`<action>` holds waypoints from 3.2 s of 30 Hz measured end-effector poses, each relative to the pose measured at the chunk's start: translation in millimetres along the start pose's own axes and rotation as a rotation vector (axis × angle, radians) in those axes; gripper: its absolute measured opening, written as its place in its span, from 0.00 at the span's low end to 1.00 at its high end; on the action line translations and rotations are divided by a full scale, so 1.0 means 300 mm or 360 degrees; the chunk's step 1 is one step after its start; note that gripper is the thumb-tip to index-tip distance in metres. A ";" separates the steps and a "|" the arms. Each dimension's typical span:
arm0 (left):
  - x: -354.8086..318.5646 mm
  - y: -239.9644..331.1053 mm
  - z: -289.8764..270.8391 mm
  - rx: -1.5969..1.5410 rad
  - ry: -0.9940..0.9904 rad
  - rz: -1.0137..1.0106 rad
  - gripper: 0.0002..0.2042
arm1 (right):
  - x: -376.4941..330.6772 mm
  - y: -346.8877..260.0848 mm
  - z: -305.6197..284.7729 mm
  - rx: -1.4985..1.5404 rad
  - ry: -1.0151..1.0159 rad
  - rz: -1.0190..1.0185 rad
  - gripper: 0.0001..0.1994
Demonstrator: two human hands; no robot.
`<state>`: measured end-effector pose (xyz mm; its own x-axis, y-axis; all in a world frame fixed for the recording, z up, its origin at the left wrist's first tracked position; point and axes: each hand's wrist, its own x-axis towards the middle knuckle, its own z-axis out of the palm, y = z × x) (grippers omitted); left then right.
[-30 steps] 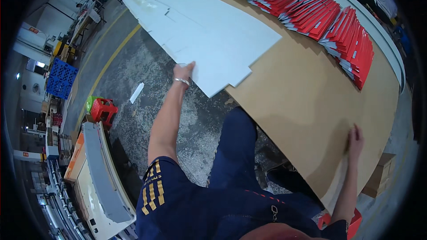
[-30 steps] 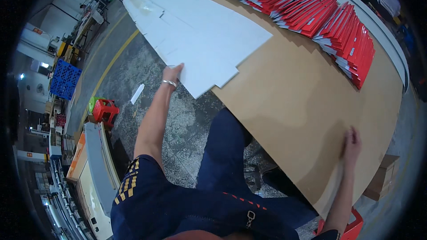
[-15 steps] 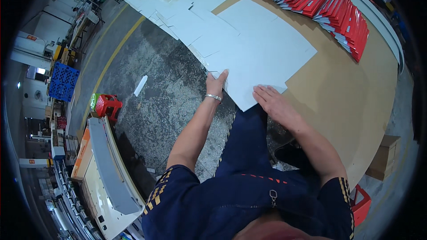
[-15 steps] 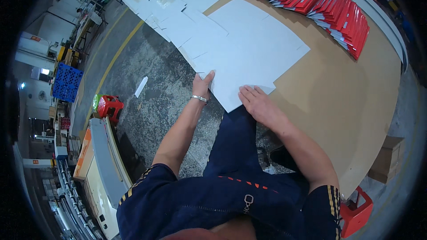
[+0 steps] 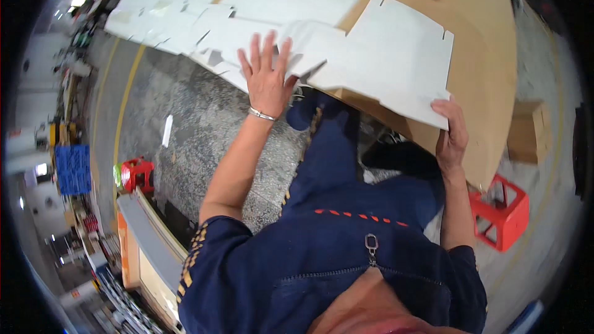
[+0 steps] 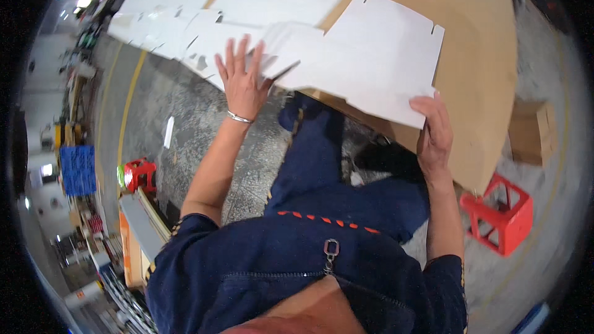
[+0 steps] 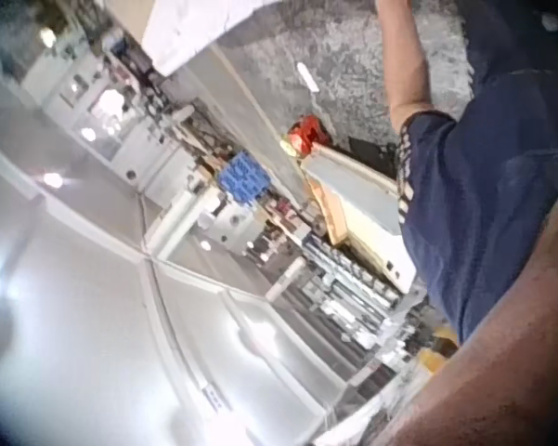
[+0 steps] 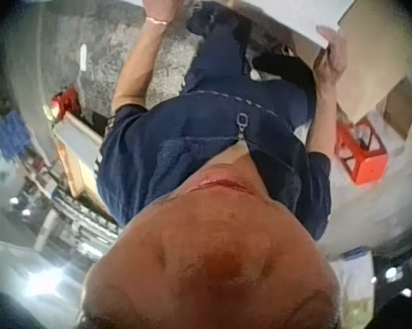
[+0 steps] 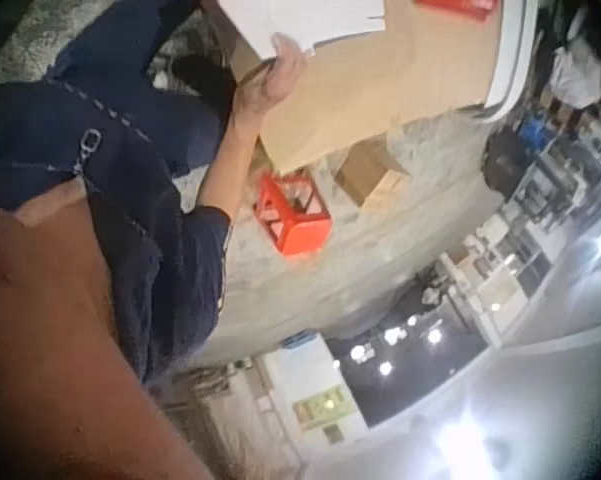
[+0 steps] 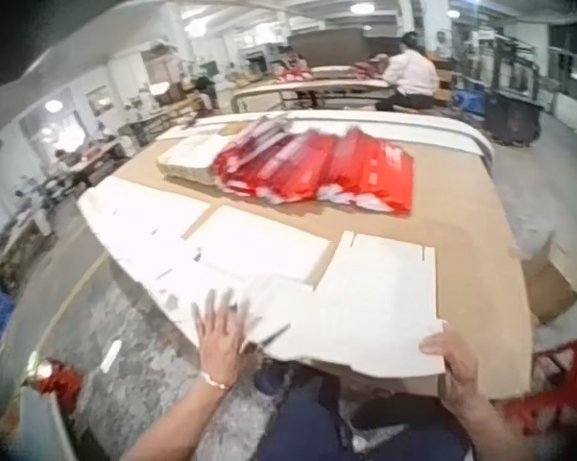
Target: The person assembles small cardboard boxes by folding flat white inserts into red printed sleeves. The person repeatedly picks up a white insert, folds it into a box shape, and slides it into a red sleeve, then places the finished unit on a growing stack.
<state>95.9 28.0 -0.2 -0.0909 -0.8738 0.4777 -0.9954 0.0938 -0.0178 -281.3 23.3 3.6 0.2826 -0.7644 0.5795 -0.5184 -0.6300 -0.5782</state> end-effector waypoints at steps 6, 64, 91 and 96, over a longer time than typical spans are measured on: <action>0.088 0.272 0.102 -0.0885 -0.0695 0.0830 0.23 | -0.448 0.021 -0.293 -0.0081 0.0207 0.0602 0.11; -0.015 0.279 0.199 -0.1175 -0.0449 0.1117 0.27 | -0.397 0.206 -0.214 -0.0755 0.0002 0.0383 0.22; 0.106 0.528 0.252 -0.0869 -0.0483 0.0815 0.44 | -0.209 0.050 -0.141 -0.0966 -0.0668 0.0453 0.33; 0.134 0.372 0.024 -0.0523 -0.1118 0.1119 0.54 | -0.215 0.036 -0.087 -0.0974 -0.0691 0.0397 0.37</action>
<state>-19.1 -0.1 10.8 -0.7475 -0.6428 -0.1673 -0.6642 0.7213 0.1964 -326.2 69.3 -25.1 0.3242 -0.9376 0.1253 -0.9242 -0.3422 -0.1694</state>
